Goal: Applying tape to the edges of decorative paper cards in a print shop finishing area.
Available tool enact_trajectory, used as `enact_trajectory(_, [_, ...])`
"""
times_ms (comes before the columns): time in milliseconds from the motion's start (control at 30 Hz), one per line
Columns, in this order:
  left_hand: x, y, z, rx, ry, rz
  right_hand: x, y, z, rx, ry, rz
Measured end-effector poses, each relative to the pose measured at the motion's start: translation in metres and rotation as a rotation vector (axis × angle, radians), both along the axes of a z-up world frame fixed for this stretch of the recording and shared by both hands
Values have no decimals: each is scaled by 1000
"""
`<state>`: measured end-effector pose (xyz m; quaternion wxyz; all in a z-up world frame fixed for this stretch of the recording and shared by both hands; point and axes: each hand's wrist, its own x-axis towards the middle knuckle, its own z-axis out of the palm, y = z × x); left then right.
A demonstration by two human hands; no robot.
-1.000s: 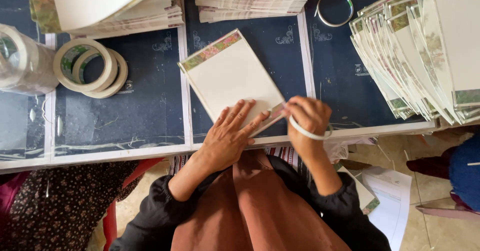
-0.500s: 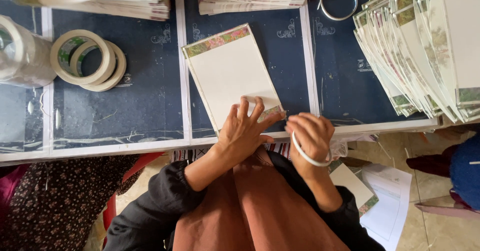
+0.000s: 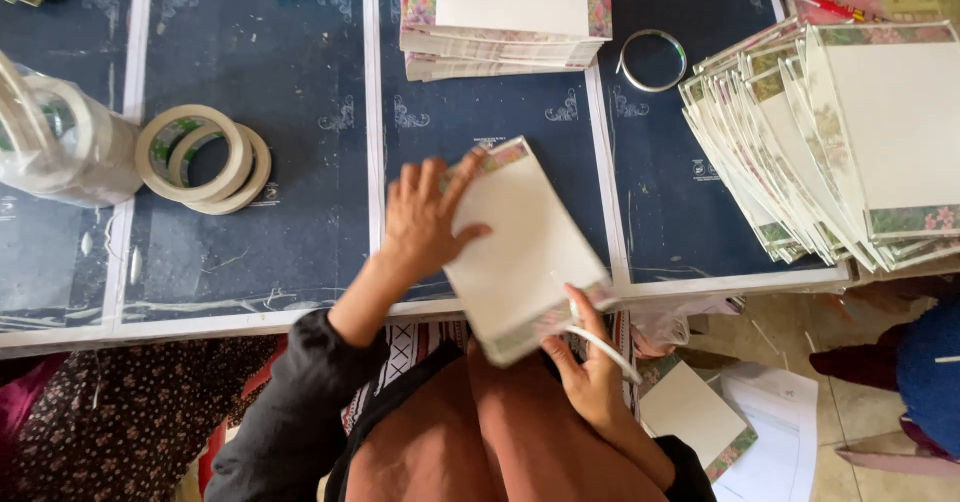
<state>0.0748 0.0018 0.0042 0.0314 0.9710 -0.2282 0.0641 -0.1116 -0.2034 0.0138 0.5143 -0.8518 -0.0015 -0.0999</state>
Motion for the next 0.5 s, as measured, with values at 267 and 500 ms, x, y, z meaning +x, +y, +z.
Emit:
enact_trajectory(267, [35,-14,40,-284,-287,-139,-8,-71,76,97,-408,-487])
enact_trajectory(500, [132,-34,77,-73,-840,-222,22,-223,91,312,-800,-691])
